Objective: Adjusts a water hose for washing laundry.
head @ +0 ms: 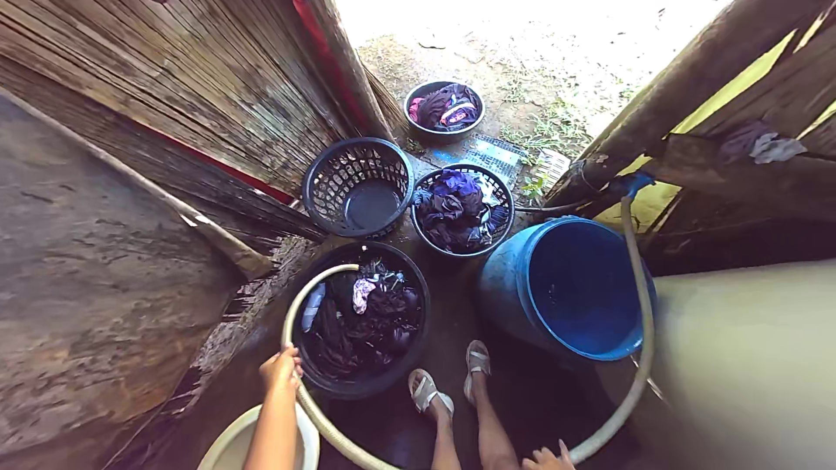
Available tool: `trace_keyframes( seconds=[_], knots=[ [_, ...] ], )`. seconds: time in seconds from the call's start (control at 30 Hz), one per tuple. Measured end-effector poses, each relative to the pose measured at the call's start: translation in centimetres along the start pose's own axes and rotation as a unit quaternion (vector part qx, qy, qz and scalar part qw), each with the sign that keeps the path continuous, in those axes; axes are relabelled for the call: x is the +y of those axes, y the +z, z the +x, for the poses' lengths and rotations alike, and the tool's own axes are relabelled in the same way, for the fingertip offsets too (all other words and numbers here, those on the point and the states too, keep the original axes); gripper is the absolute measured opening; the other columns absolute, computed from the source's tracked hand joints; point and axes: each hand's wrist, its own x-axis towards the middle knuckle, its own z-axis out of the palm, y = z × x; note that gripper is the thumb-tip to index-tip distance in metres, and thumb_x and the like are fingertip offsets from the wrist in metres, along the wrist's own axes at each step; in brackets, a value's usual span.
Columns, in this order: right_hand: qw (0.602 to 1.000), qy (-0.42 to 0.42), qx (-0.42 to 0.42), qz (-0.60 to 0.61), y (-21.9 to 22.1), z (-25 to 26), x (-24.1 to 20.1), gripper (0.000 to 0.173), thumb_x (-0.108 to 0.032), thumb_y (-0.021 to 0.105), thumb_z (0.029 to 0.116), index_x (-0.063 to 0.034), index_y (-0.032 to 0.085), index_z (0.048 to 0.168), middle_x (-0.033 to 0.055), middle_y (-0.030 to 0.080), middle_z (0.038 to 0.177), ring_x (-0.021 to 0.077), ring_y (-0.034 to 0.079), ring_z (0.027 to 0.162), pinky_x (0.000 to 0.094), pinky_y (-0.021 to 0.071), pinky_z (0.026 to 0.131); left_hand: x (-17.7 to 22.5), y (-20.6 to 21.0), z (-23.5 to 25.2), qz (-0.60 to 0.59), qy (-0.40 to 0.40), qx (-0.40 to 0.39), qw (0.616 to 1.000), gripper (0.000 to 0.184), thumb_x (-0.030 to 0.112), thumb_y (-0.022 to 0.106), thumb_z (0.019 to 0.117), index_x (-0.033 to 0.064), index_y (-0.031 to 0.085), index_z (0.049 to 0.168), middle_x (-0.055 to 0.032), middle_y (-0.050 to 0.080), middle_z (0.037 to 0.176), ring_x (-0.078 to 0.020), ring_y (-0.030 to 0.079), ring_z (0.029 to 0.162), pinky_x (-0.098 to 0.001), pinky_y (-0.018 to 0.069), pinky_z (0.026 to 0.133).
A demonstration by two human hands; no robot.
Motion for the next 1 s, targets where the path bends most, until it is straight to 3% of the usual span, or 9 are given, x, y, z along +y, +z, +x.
trace_keyframes(
  seconds=[0.1, 0.17, 0.23, 0.4, 0.5, 0.6, 0.67, 0.83, 1.0],
  knots=[
    [0.987, -0.097, 0.131, 0.011, 0.1, -1.6, -1.8, 0.041, -0.040, 0.060, 0.1024, -0.0116, 0.069, 0.131, 0.0249, 0.068, 0.123, 0.0456, 0.057, 0.127, 0.0717, 0.0243, 0.115, 1.3, -0.4, 2.7, -0.003, 0.049, -0.006, 0.999, 0.026, 0.007, 0.051, 0.1049, -0.0043, 0.053, 0.128, -0.0098, 0.060, 0.091, -0.0088, 0.054, 0.064, -0.0245, 0.0466, 0.057],
    [0.959, -0.178, 0.220, 0.001, 0.4, -3.0, -4.7, 0.036, -0.033, 0.064, 0.1006, -0.0170, 0.070, 0.132, 0.0243, 0.072, 0.110, 0.0452, 0.065, 0.112, 0.0671, 0.0395, 0.106, 2.5, -1.5, 3.8, 0.047, 0.061, -0.021, 0.997, 0.052, 0.003, 0.052, 0.1029, -0.0009, 0.035, 0.152, -0.0236, 0.056, 0.134, -0.0259, 0.061, 0.107, -0.0434, 0.0534, 0.087],
    [0.944, -0.219, 0.248, -0.006, -0.5, -4.0, -8.0, 0.038, -0.033, 0.063, 0.1010, -0.0207, 0.067, 0.137, 0.0250, 0.072, 0.103, 0.0460, 0.068, 0.103, 0.0630, 0.0503, 0.092, 3.5, -2.5, 3.7, 0.139, 0.082, -0.038, 0.986, 0.064, 0.007, 0.059, 0.1013, -0.0036, 0.028, 0.157, -0.0327, 0.039, 0.154, -0.0457, 0.044, 0.138, -0.0643, 0.0404, 0.106],
    [0.953, -0.222, 0.204, 0.026, -9.2, -1.7, -16.6, 0.044, -0.039, 0.051, 0.1067, -0.0241, 0.057, 0.148, 0.0243, 0.073, 0.097, 0.0462, 0.070, 0.093, 0.0636, 0.0537, 0.081, 0.6, -3.4, -1.5, 0.247, 0.154, -0.173, 0.941, 0.049, 0.020, 0.050, 0.1080, -0.0087, 0.043, 0.147, -0.0363, 0.049, 0.143, -0.0488, 0.052, 0.128, -0.0629, 0.0421, 0.104],
    [0.951, -0.223, 0.211, 0.038, -14.1, 0.6, -22.0, 0.047, -0.039, 0.052, 0.1067, -0.0180, 0.053, 0.149, 0.0258, 0.073, 0.101, 0.0463, 0.070, 0.098, 0.0637, 0.0526, 0.086, -3.2, -2.9, -7.0, 0.217, 0.050, -0.249, 0.943, 0.062, 0.039, 0.029, 0.1131, -0.0038, 0.024, 0.157, -0.0359, 0.039, 0.152, -0.0512, 0.051, 0.131, -0.0655, 0.0459, 0.101],
    [0.973, -0.173, 0.144, 0.046, -18.8, 2.8, -25.8, 0.067, -0.023, 0.062, 0.1008, -0.0144, 0.033, 0.160, 0.0288, 0.063, 0.129, 0.0473, 0.058, 0.124, 0.0647, 0.0451, 0.102, -5.9, -1.4, -10.8, 0.085, -0.040, -0.302, 0.949, 0.068, 0.051, 0.017, 0.1110, 0.0084, 0.008, 0.163, -0.0266, 0.031, 0.162, -0.0442, 0.055, 0.132, -0.0602, 0.0514, 0.099],
    [0.980, -0.152, 0.113, 0.056, -20.5, 4.1, -26.6, 0.084, -0.007, 0.070, 0.0907, -0.0094, 0.025, 0.162, 0.0310, 0.053, 0.141, 0.0487, 0.049, 0.133, 0.0682, 0.0378, 0.107, -6.7, 0.6, -11.4, 0.036, -0.026, -0.334, 0.942, 0.062, 0.045, 0.020, 0.1121, 0.0099, 0.010, 0.163, -0.0239, 0.033, 0.162, -0.0410, 0.058, 0.129, -0.0571, 0.0533, 0.096],
    [0.981, -0.149, 0.097, 0.074, -19.2, 5.1, -26.6, 0.069, 0.005, 0.067, 0.0890, 0.0022, 0.039, 0.152, 0.0303, 0.044, 0.149, 0.0479, 0.041, 0.140, 0.0677, 0.0377, 0.108, -5.7, 6.7, -10.1, -0.086, 0.014, -0.259, 0.962, 0.048, 0.030, 0.035, 0.1130, 0.0015, 0.032, 0.152, -0.0233, 0.055, 0.140, -0.0314, 0.064, 0.112, -0.0493, 0.0548, 0.087],
    [0.987, -0.118, 0.111, 0.004, -15.9, 5.0, -23.1, 0.081, -0.004, 0.067, 0.0924, -0.0084, 0.027, 0.162, 0.0252, 0.042, 0.155, 0.0447, 0.036, 0.146, 0.0704, 0.0276, 0.115, -5.3, 9.2, -8.0, 0.102, -0.029, -0.176, 0.979, 0.045, 0.019, 0.052, 0.1089, -0.0026, 0.039, 0.147, -0.0295, 0.062, 0.127, -0.0403, 0.068, 0.103, -0.0550, 0.0585, 0.081]
  ],
)
